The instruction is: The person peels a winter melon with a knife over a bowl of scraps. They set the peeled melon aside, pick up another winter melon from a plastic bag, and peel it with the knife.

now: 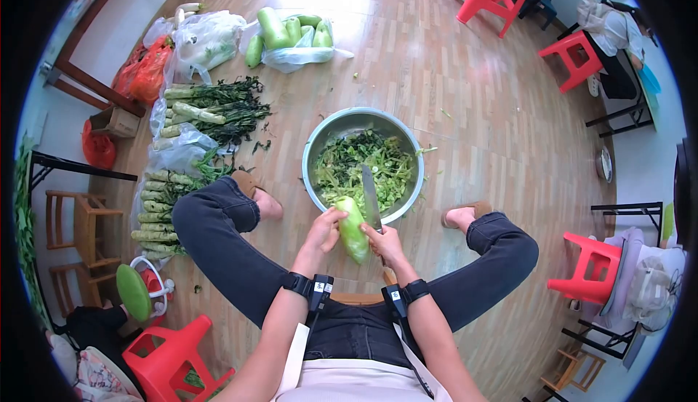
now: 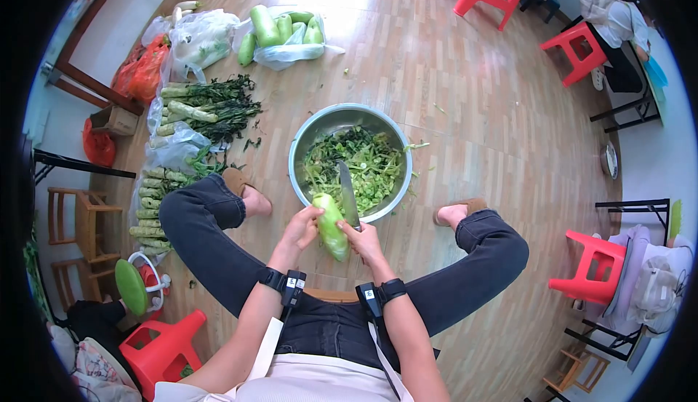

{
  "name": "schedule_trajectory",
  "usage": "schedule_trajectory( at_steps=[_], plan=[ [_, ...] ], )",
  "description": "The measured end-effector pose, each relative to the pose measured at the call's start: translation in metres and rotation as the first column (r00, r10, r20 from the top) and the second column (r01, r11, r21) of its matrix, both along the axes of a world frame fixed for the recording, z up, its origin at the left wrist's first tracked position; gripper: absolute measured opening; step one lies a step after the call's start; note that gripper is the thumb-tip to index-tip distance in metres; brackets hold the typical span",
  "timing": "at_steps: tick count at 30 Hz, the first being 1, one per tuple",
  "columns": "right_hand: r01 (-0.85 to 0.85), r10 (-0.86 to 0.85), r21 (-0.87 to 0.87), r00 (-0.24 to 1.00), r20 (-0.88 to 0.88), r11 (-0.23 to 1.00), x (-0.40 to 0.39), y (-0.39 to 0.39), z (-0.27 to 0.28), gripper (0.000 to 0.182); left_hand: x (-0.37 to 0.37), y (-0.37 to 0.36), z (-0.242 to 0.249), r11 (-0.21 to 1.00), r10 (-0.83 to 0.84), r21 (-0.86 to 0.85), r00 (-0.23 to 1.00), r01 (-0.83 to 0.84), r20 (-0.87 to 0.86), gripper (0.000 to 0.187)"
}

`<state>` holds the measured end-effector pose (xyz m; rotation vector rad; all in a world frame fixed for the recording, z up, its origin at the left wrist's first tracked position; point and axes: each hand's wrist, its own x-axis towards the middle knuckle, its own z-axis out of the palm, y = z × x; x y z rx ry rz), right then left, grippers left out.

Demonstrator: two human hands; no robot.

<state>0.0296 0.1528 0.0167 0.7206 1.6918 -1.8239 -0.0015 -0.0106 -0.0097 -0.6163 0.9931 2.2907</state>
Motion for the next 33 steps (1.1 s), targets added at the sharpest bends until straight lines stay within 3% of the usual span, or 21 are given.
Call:
schedule_trajectory(
  at_steps=[4,6,7,9,11,15,19,21,22,24,25,27,28,29,30,31,32,33],
  plan=[
    [-0.018,0.019,-0.048,0.999,0.027,0.999,0.001,0.005,0.001,0.027,0.005,0.011,0.003,0.992,-0.061,-0.107,0.998,0.063,0.027,0.039],
    [-0.061,0.061,-0.050,0.998,0.000,0.997,0.003,0.004,0.000,0.027,0.007,0.015,0.005,0.934,-0.083,-0.345,0.995,0.094,0.047,0.041],
    [-0.064,0.064,-0.066,0.998,0.005,0.996,0.004,0.002,-0.001,0.026,0.007,0.015,0.008,0.934,-0.082,-0.346,0.996,0.093,0.047,0.041],
    [-0.068,0.069,-0.082,0.998,0.012,0.994,0.005,0.001,-0.005,0.026,0.007,0.015,0.012,0.851,-0.173,-0.505,0.985,0.146,-0.007,0.042],
    [0.019,-0.001,-0.252,0.997,0.074,0.967,0.005,0.006,-0.010,0.027,0.006,0.012,0.013,0.884,-0.181,-0.439,0.984,0.164,0.004,0.045],
    [0.130,-0.096,-0.388,0.990,0.107,0.912,0.001,0.013,-0.007,0.031,0.003,0.009,0.025,0.942,-0.269,-0.230,0.960,0.245,-0.077,0.046],
    [0.090,-0.073,-0.433,0.996,0.057,0.897,0.007,0.012,-0.012,0.037,0.003,0.015,0.028,0.890,-0.335,-0.351,0.940,0.291,-0.069,0.043],
    [0.095,-0.071,-0.456,0.995,0.071,0.885,0.009,0.007,-0.015,0.038,0.007,0.025,0.030,0.884,-0.227,-0.431,0.973,0.182,-0.053,0.042],
    [0.153,-0.115,-0.478,0.987,0.109,0.865,0.009,0.004,-0.014,0.036,0.010,0.028,0.026,0.883,-0.221,-0.434,0.974,0.176,-0.053,0.042],
    [0.212,-0.157,-0.494,0.976,0.150,0.843,0.008,0.002,-0.011,0.035,0.013,0.036,0.019,0.929,-0.042,-0.371,0.993,-0.003,-0.112,0.043],
    [0.198,-0.156,-0.467,0.980,0.127,0.862,0.007,0.002,-0.007,0.036,0.013,0.033,0.019,0.929,-0.041,-0.369,0.993,-0.003,-0.111,0.043],
    [0.184,-0.155,-0.435,0.983,0.103,0.882,0.004,0.002,-0.006,0.036,0.012,0.026,0.020,0.979,-0.189,0.100,0.975,0.178,0.115,0.044],
    [0.199,-0.201,-0.282,0.979,0.020,0.939,0.002,0.000,-0.008,0.035,0.011,0.029,0.017,0.979,-0.188,0.102,0.976,0.176,0.113,0.044],
    [0.221,-0.231,-0.126,0.971,-0.068,0.967,0.000,-0.001,-0.011,0.035,0.011,0.032,0.012,0.987,-0.150,-0.043,0.983,0.155,0.102,0.044],
    [0.218,-0.228,-0.129,0.971,-0.068,0.967,0.000,-0.001,-0.021,0.035,0.011,0.033,0.005,0.973,-0.112,-0.190,0.990,0.127,0.086,0.044],
    [0.202,-0.171,0.104,0.952,-0.254,0.974,0.001,0.001,-0.033,0.031,0.013,0.031,-0.008,0.973,-0.110,-0.192,0.990,0.125,0.087,0.044],
    [0.221,-0.070,0.331,0.908,-0.413,0.918,0.004,0.003,-0.044,0.028,0.014,0.029,-0.022,0.875,-0.187,-0.453,0.982,0.172,0.014,0.045],
    [0.222,-0.072,0.330,0.908,-0.412,0.918,0.005,0.004,-0.036,0.028,0.016,0.026,-0.031,0.709,-0.281,-0.682,0.959,0.181,-0.037,0.047]
  ],
)
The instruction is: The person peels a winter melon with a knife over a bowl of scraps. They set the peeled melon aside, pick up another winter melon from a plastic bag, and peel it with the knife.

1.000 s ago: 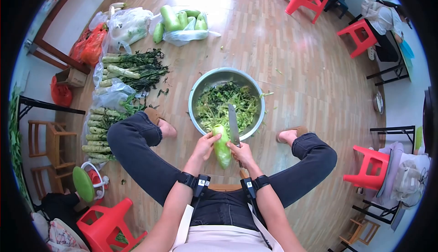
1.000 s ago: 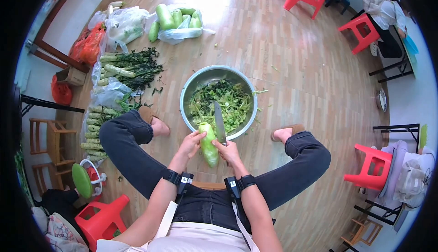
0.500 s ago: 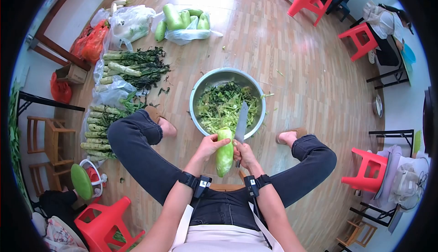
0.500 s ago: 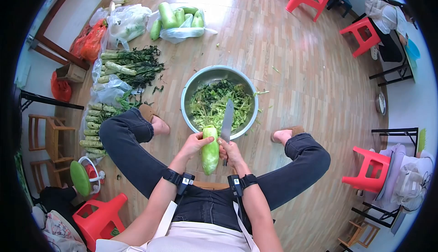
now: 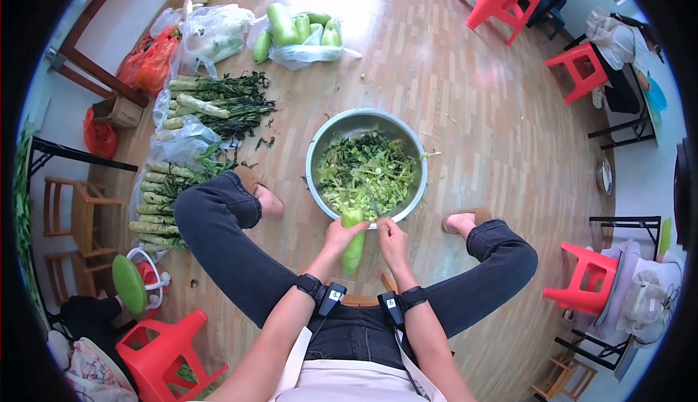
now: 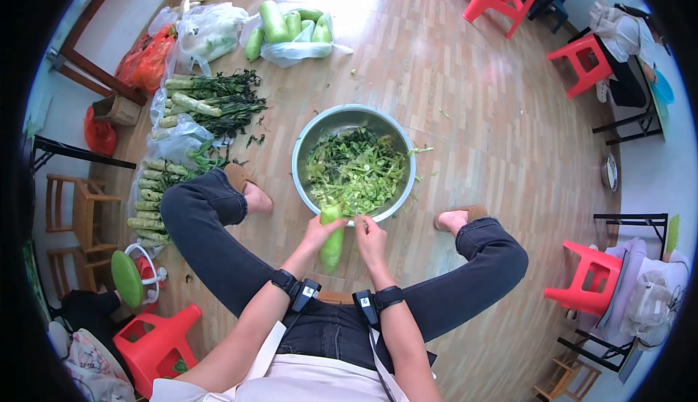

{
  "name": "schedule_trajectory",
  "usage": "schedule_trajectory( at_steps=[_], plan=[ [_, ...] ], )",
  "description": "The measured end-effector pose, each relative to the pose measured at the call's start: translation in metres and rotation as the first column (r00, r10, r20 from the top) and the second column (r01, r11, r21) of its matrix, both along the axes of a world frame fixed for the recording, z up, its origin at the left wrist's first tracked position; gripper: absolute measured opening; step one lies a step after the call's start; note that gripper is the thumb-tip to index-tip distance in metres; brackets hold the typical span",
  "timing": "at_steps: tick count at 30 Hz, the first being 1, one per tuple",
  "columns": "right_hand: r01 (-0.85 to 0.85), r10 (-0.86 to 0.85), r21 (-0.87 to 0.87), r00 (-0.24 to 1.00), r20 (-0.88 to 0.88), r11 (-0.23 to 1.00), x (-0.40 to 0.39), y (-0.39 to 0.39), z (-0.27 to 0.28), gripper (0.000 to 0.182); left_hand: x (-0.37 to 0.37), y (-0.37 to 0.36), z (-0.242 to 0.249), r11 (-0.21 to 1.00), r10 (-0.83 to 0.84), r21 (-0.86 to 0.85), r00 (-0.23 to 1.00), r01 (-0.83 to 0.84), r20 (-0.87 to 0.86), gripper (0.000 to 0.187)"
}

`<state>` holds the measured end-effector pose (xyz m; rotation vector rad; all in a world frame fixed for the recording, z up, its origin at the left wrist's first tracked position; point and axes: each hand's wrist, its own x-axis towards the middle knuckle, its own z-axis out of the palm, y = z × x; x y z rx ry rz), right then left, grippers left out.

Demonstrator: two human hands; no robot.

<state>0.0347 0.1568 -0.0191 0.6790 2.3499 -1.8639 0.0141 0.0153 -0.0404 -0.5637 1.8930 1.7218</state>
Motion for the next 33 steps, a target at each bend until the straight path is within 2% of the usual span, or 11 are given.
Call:
schedule_trajectory(
  at_steps=[1,2,4,5,8,10,13,16,23,29,33],
  plan=[
    [-0.169,0.183,0.263,0.983,-0.032,0.950,0.000,0.000,0.020,0.024,0.000,-0.004,0.007,0.975,-0.116,-0.193,0.993,0.114,-0.003,0.050],
    [-0.306,0.363,0.509,0.932,-0.012,0.804,0.000,0.000,0.035,0.022,-0.001,-0.004,0.011,0.974,-0.119,-0.193,0.993,0.117,-0.002,0.050],
    [-0.320,0.399,0.559,0.917,-0.021,0.765,0.000,-0.006,0.043,0.020,-0.001,-0.006,0.019,0.859,-0.228,-0.475,0.973,0.189,-0.024,0.052],
    [-0.330,0.437,0.610,0.899,-0.029,0.720,0.000,-0.009,0.044,0.018,-0.002,-0.007,0.024,0.858,-0.228,-0.477,0.973,0.189,-0.023,0.052],
    [-0.345,0.449,0.652,0.894,0.008,0.675,0.002,-0.011,0.036,0.019,-0.006,-0.009,0.038,0.838,-0.216,-0.511,0.976,0.193,0.015,0.052],
    [-0.351,0.458,0.669,0.889,0.018,0.655,0.003,-0.008,0.034,0.019,-0.008,-0.008,0.041,0.736,-0.312,-0.607,0.946,0.299,0.088,0.054],
    [-0.358,0.472,0.689,0.881,0.026,0.630,0.003,-0.007,0.036,0.019,-0.010,-0.008,0.045,0.681,-0.337,-0.654,0.934,0.329,0.118,0.056],
    [-0.350,0.472,0.698,0.882,0.019,0.625,0.004,-0.008,0.035,0.020,-0.008,-0.010,0.045,0.659,-0.345,-0.687,0.935,0.305,0.084,0.056],
    [-0.372,0.474,0.719,0.878,0.067,0.587,0.005,-0.008,0.031,0.020,-0.007,-0.011,0.050,0.649,-0.365,-0.694,0.928,0.311,0.075,0.048],
    [-0.480,0.434,0.698,0.862,0.262,0.531,0.008,-0.014,0.025,0.021,-0.006,-0.011,0.053,0.695,-0.360,-0.690,0.929,0.205,-0.087,0.037],
    [-0.477,0.424,0.685,0.867,0.263,0.550,0.009,-0.015,0.022,0.023,-0.004,-0.010,0.056,0.688,-0.356,-0.708,0.925,0.161,-0.135,0.034]
  ],
)
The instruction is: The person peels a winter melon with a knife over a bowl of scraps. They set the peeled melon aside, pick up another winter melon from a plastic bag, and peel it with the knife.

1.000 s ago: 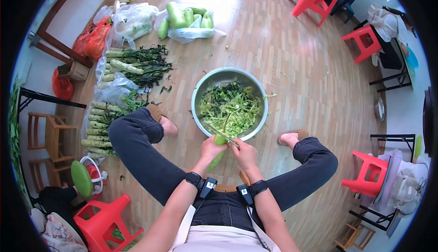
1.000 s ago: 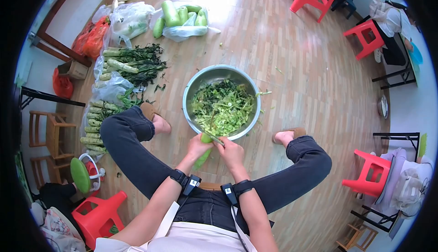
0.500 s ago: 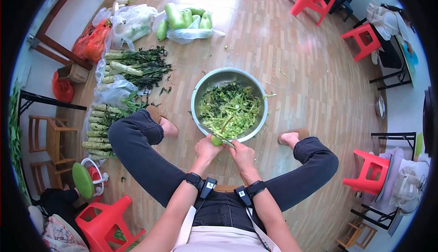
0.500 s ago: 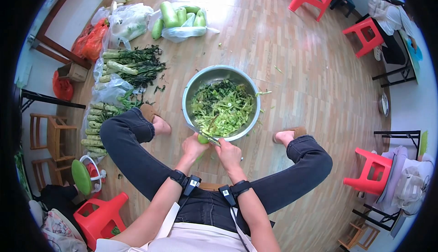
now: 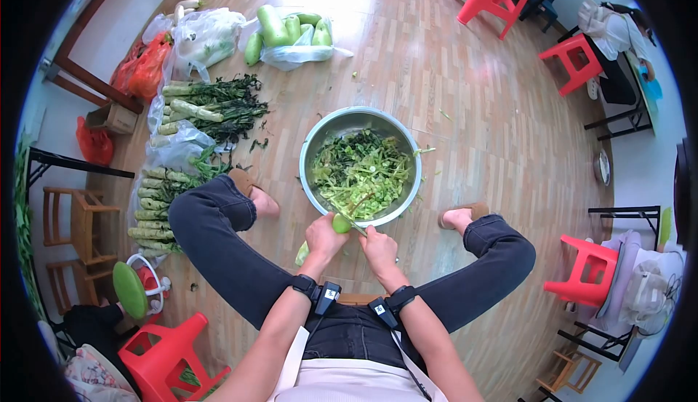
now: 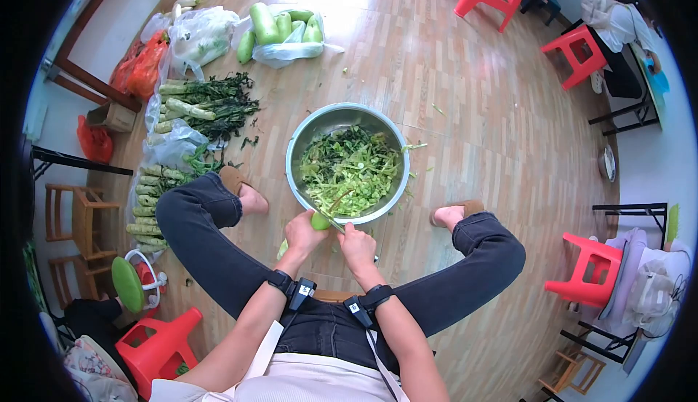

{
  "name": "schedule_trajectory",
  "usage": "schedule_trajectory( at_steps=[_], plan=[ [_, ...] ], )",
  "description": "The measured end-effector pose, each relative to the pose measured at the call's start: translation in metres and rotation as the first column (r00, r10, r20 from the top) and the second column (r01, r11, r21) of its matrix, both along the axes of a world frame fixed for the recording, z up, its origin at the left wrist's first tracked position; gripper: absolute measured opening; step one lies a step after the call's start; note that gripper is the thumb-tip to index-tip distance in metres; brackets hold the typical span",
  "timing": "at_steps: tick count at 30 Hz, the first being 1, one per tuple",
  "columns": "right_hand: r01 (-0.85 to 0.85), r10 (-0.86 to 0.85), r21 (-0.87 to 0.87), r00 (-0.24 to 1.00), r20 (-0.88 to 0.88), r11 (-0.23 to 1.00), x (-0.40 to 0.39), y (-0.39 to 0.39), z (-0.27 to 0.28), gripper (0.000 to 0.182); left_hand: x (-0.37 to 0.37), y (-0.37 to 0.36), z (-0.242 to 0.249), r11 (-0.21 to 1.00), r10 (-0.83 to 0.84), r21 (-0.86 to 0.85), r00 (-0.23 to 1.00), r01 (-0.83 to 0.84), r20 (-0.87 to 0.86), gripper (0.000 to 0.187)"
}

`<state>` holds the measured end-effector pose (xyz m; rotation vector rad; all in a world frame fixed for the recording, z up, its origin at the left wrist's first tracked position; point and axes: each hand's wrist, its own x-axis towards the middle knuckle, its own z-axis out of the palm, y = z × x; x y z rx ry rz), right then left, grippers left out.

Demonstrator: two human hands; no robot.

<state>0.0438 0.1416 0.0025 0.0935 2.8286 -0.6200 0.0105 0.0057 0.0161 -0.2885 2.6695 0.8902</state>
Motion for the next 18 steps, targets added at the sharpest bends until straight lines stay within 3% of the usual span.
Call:
schedule_trajectory(
  at_steps=[12,15,17,18],
  plan=[
    [0.070,-0.069,-0.037,0.997,0.014,0.997,-0.002,0.004,-0.002,0.025,0.002,0.004,-0.001,0.999,-0.033,0.022,0.993,0.036,-0.113,0.032],
    [0.169,-0.150,-0.186,0.983,0.110,0.968,-0.002,0.004,0.001,0.027,0.003,0.005,-0.005,1.000,-0.028,0.004,0.989,0.028,-0.144,0.031],
    [0.304,-0.219,-0.362,0.941,0.257,0.881,-0.006,0.003,-0.008,0.029,0.001,0.004,-0.005,0.999,-0.031,-0.014,0.988,0.030,-0.150,0.031],
    [0.302,-0.216,-0.363,0.942,0.257,0.881,-0.008,0.003,-0.005,0.029,0.002,0.004,-0.005,1.000,-0.022,0.000,0.987,0.022,-0.158,0.031]
  ],
)
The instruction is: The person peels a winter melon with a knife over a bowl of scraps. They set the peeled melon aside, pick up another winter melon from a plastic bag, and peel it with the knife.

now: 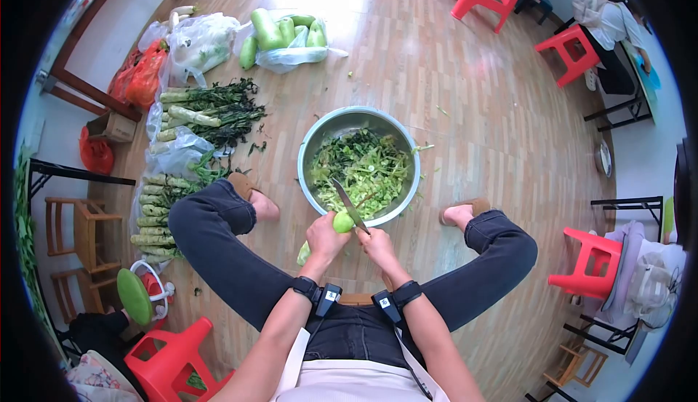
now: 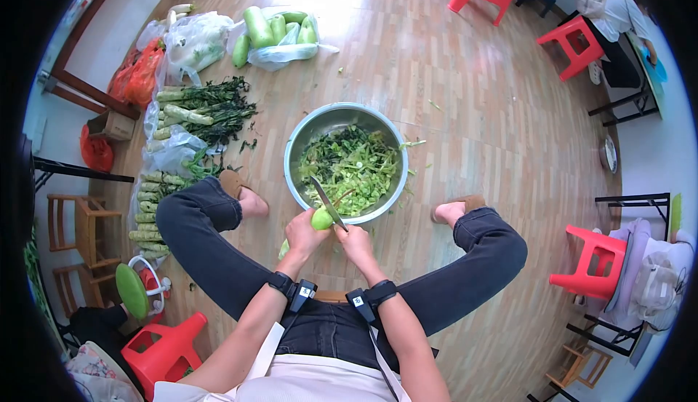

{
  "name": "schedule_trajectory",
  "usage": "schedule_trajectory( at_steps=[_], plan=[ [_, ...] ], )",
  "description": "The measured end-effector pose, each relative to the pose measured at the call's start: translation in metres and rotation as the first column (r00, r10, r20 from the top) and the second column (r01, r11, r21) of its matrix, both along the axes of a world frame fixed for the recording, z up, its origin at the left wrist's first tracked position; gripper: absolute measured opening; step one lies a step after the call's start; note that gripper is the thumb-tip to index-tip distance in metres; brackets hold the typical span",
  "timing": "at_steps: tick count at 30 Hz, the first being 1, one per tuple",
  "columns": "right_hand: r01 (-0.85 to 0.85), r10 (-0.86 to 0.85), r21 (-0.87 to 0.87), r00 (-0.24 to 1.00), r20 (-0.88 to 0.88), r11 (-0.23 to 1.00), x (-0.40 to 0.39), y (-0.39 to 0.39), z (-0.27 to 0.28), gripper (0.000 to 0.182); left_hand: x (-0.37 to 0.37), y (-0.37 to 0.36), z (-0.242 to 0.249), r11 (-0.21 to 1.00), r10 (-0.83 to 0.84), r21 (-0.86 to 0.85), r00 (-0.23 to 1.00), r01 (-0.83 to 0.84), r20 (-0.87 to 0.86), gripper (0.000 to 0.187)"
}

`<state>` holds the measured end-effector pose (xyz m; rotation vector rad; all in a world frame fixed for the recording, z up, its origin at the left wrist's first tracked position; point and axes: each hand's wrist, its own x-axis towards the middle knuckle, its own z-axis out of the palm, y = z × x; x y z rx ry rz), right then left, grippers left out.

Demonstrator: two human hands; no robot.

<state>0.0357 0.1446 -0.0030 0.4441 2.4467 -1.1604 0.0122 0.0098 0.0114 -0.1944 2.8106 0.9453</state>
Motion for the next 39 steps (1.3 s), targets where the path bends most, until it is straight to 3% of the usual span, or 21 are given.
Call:
schedule_trajectory(
  at_steps=[2,3,5,6,7,8,9,11,17,20,27,30,33,35,36,38,39],
  plan=[
    [0.109,-0.034,-0.333,0.974,0.224,0.937,-0.005,0.006,0.007,0.031,0.002,0.000,0.000,1.000,0.010,0.013,1.000,-0.010,-0.008,0.032],
    [0.109,-0.034,-0.333,0.974,0.223,0.937,-0.008,0.011,0.010,0.031,0.002,0.000,-0.001,1.000,0.011,0.029,1.000,-0.011,-0.004,0.032],
    [0.234,0.008,-0.448,0.879,0.476,0.863,-0.013,0.017,0.015,0.032,0.001,0.002,-0.002,0.999,0.012,0.044,1.000,-0.012,0.000,0.032],
    [0.234,0.009,-0.448,0.879,0.477,0.863,-0.009,0.016,0.011,0.032,0.001,0.003,-0.001,0.998,0.017,0.057,1.000,-0.017,-0.007,0.032],
    [0.055,0.000,-0.298,0.984,0.180,0.953,-0.004,0.015,0.004,0.031,-0.001,0.004,0.000,0.997,0.023,0.069,1.000,-0.022,-0.014,0.032],
    [-0.072,0.061,-0.086,0.990,-0.129,0.994,-0.001,0.014,-0.002,0.030,-0.002,0.005,0.001,0.997,0.024,0.068,1.000,-0.023,-0.015,0.032],
    [-0.076,0.064,-0.090,0.990,-0.129,0.993,-0.001,0.010,0.004,0.030,-0.003,0.005,0.006,0.996,0.030,0.079,0.999,-0.031,0.012,0.031],
    [-0.164,0.244,0.343,0.948,-0.204,0.925,0.002,0.005,0.024,0.028,-0.002,0.002,0.008,0.995,0.040,0.089,0.998,-0.044,0.046,0.031],
    [-0.300,0.342,0.432,0.939,-0.021,0.851,0.002,0.005,0.026,0.022,0.000,0.000,0.003,0.998,-0.014,0.062,0.996,0.009,0.087,0.031],
    [-0.243,0.309,0.521,0.950,-0.041,0.818,0.008,0.003,0.011,0.017,0.002,0.004,0.002,0.997,-0.077,0.002,0.993,0.077,0.087,0.033],
    [-0.184,0.312,0.571,0.940,-0.135,0.800,0.005,0.001,0.001,0.012,0.001,0.007,-0.003,0.998,-0.066,-0.011,0.992,0.068,0.103,0.035],
    [-0.201,0.280,0.561,0.958,-0.059,0.803,-0.001,0.000,0.005,0.015,0.001,0.008,-0.006,0.998,-0.054,-0.019,0.994,0.056,0.097,0.035],
    [-0.135,0.175,0.447,0.983,-0.048,0.884,-0.007,0.001,0.008,0.019,0.000,0.008,-0.007,1.000,-0.028,0.001,0.996,0.028,0.080,0.036],
    [-0.085,0.085,0.292,0.996,0.010,0.953,-0.010,0.003,0.008,0.020,0.001,0.009,-0.006,1.000,-0.008,0.022,0.996,0.006,0.083,0.037],
    [-0.088,0.089,0.288,0.996,0.008,0.953,-0.012,0.009,0.003,0.020,0.001,0.009,-0.005,0.998,0.014,0.067,0.997,-0.019,0.077,0.037],
    [-0.183,0.182,-0.014,0.981,-0.060,0.983,-0.014,0.026,-0.010,0.021,0.001,0.008,-0.004,0.993,0.045,0.105,0.996,-0.053,0.075,0.037],
    [-0.189,0.188,-0.017,0.980,-0.058,0.982,-0.016,0.030,-0.001,0.021,0.000,0.010,-0.004,0.991,0.043,0.120,0.995,-0.054,0.095,0.037]
  ],
)
